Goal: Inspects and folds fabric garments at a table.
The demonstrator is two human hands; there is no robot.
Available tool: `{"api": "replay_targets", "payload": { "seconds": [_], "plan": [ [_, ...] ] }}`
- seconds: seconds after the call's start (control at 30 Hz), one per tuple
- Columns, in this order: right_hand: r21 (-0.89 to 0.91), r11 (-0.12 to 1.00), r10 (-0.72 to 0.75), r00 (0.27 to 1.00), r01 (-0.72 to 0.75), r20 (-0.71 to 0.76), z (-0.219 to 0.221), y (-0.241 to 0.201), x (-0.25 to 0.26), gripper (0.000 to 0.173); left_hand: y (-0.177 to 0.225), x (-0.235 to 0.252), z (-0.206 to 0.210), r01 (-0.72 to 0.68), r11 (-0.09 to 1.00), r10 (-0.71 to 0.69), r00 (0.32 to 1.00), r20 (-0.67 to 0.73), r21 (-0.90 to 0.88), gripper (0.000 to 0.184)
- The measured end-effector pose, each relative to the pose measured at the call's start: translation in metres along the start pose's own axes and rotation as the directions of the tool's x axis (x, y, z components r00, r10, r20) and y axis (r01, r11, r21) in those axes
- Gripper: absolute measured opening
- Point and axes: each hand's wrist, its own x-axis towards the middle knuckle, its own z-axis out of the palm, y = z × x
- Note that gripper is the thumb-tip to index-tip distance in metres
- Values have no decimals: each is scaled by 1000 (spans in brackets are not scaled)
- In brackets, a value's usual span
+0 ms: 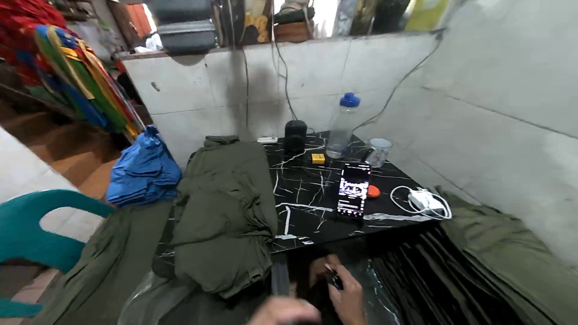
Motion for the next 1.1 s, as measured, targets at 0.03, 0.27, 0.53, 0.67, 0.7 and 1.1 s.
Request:
{"api": "replay_targets", "payload": {
  "seconds": [0.03, 0.27, 0.53, 0.67, 0.7, 1.1],
  "plan": [
    [12, 1000, -12, 995, 13, -96, -6, -3, 7, 19, -31, -2, -19, 53, 971, -40, 997, -59, 232, 25],
    [221, 973, 4, 960, -68, 281, 16, -111, 89, 22, -189, -20, -92, 77, 417, 11, 996, -89, 906, 72],
    [150, 978, -3, 713, -143, 701, 63, -145, 93, 28, -176, -49, -111, 67, 664, 148, 964, -219, 744, 9],
    [287, 947, -67, 789, -142, 611, 59, -126, 84, 28, -162, -60, -108, 38, 780, 159, 954, -256, 625, 6],
    [300, 945, -70, 817, -129, 573, 57, -127, 83, 29, -158, -57, -106, 34, 801, 141, 959, -244, 598, 6],
    [212, 977, -149, 793, 26, 591, 63, -148, 69, 32, -149, -10, -125, 285, 698, 99, 870, -483, 657, 17]
  ]
}}
